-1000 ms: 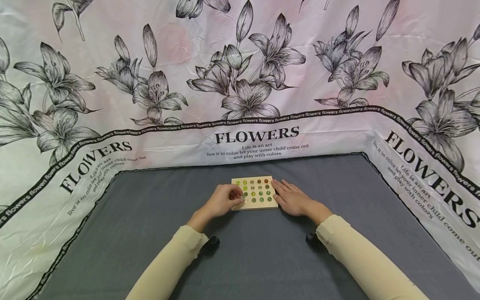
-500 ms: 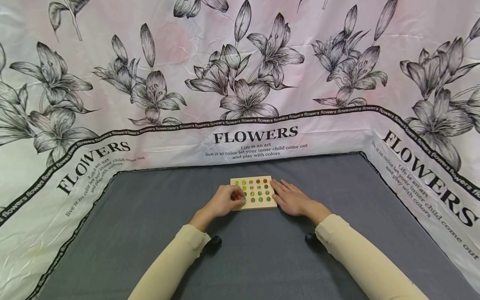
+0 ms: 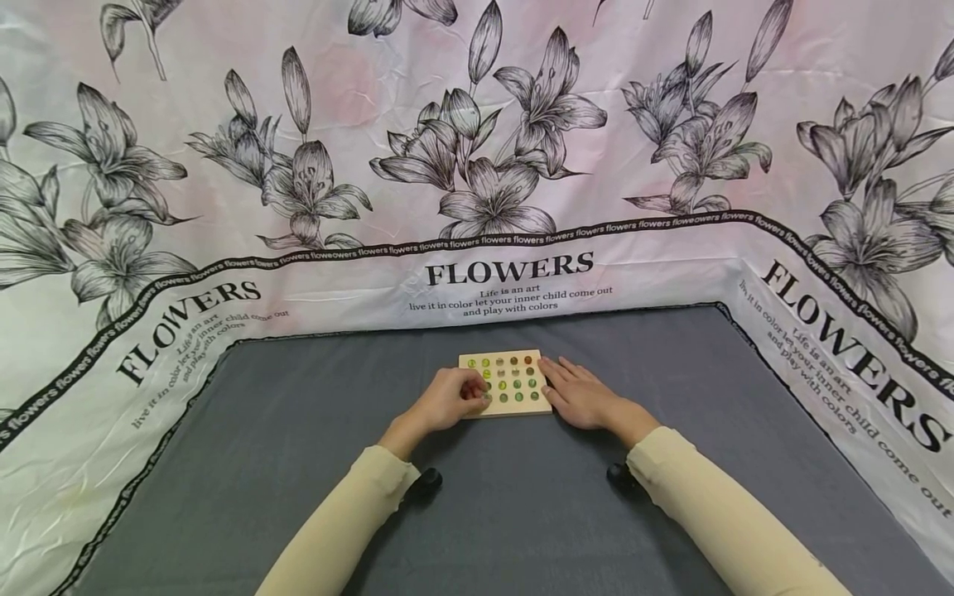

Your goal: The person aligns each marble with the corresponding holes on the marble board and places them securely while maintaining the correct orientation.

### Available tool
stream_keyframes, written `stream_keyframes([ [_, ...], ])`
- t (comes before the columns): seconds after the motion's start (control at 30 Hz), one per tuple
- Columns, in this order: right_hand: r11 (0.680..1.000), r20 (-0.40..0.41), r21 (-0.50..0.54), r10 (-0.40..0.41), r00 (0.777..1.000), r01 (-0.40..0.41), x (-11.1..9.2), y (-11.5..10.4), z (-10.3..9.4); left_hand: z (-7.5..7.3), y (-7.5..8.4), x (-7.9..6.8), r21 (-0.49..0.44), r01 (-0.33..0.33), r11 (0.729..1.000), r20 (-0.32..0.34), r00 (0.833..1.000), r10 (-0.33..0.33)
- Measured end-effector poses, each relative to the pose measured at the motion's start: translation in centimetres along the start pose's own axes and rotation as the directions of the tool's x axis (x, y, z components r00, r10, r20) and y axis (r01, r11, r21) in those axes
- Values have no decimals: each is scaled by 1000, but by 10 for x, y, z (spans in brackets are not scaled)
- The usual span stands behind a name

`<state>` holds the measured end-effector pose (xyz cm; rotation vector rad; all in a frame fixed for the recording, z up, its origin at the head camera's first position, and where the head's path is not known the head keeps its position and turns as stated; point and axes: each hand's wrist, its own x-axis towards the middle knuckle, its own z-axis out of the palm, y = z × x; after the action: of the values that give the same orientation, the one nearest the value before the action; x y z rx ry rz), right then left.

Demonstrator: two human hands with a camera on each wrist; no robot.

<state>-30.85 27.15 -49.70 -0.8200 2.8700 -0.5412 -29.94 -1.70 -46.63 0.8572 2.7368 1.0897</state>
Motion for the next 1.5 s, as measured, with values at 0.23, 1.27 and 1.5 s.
stream_keyframes([
  [0.23, 1000, -13, -4, -29, 999, 29, -5, -8, -4, -16, 3, -10, 28, -29, 999, 7, 1000, 29],
  [1.27, 1000, 13, -2, 3, 1000, -3, 3, 0, 0, -37, -42, -28, -19, 128, 992, -63, 990, -129],
  [1.5, 1000, 9, -5, 3, 1000, -3, 2, 0, 0, -34, -45, -25, -12, 113, 993, -58, 992, -114],
])
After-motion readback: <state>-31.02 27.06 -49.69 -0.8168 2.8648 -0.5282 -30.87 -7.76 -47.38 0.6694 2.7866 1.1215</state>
